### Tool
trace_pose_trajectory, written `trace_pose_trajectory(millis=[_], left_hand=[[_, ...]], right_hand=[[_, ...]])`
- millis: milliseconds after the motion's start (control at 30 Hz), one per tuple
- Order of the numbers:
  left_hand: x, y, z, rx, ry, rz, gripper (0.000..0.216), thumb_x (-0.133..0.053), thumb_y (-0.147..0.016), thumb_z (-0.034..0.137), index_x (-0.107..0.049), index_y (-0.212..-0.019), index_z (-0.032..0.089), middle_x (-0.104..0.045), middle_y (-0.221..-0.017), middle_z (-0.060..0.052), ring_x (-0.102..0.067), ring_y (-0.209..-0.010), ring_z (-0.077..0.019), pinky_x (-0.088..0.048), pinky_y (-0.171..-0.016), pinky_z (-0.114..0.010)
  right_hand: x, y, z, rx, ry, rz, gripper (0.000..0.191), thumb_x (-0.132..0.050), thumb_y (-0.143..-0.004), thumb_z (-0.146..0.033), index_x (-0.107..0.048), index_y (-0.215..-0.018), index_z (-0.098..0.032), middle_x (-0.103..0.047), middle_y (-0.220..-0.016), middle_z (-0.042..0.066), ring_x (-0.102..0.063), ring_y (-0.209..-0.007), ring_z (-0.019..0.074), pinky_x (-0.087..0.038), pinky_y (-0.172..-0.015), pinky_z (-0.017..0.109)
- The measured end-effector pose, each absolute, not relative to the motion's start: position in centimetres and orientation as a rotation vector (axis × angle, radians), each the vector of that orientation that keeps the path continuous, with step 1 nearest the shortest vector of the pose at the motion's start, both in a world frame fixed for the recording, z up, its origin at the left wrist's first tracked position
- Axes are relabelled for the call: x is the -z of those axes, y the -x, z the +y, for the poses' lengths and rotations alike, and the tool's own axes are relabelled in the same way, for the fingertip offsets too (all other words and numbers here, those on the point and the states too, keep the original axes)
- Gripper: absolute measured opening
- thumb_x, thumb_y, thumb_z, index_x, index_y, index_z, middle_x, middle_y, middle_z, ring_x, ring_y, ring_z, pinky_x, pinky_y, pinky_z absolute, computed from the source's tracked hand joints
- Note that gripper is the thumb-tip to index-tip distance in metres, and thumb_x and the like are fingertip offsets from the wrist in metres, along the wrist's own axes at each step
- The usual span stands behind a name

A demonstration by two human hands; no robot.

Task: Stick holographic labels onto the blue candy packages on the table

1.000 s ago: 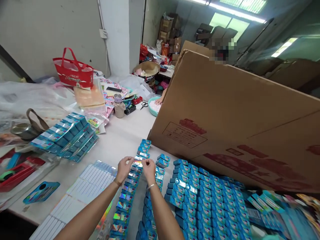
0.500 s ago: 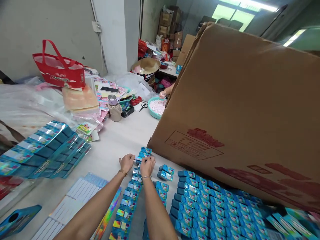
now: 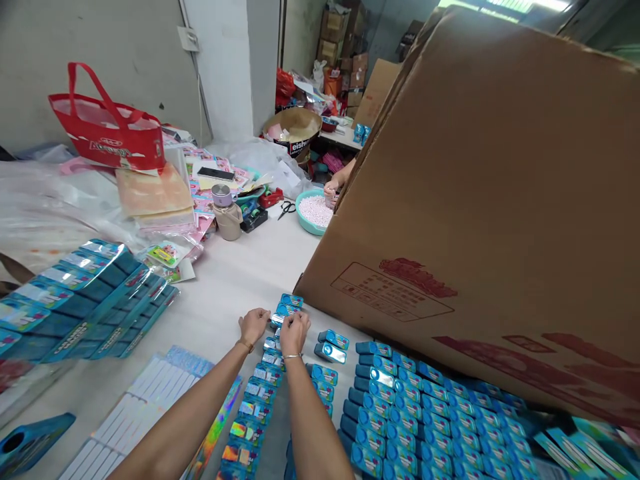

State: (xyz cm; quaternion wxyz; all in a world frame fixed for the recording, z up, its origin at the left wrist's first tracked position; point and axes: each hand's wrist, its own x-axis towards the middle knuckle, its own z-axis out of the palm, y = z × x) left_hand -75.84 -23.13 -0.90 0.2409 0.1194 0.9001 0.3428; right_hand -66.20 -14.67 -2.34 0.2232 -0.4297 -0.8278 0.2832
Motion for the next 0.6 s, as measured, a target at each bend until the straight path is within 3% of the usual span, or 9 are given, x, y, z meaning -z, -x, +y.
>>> trace_pose_trajectory(millis=[333, 600], left_hand=[[1.3, 75.5, -22.8, -0.932, -0.262, 2.406, 0.030, -0.052, -0.085, 0.041, -0.071, -0.069, 0.025, -0.077, -0.083, -0.004, -0.067, -0.089, -0.0249, -0.029, -0.101, -0.046], [2.5, 75.1, -22.7, -0.985, -0.158, 2.345, 0.030, -0.053, -0.083, 0.046, -0.072, -0.075, 0.024, -0.077, -0.085, -0.003, -0.069, -0.085, -0.0222, -0.043, -0.073, -0.029]], right_hand=[[2.9, 65.8, -15.0, -0.745, 1.116, -2.342, 0.019, -0.042, -0.088, -0.022, -0.055, -0.073, -0.020, -0.052, -0.105, 0.014, -0.048, -0.107, 0.0268, -0.037, -0.091, 0.035], [2.7, 65.7, -14.8, -0.732, 1.113, -2.361, 0.017, -0.043, -0.088, -0.024, -0.055, -0.076, -0.021, -0.053, -0.096, 0.011, -0.049, -0.097, 0.0263, -0.038, -0.087, 0.035]])
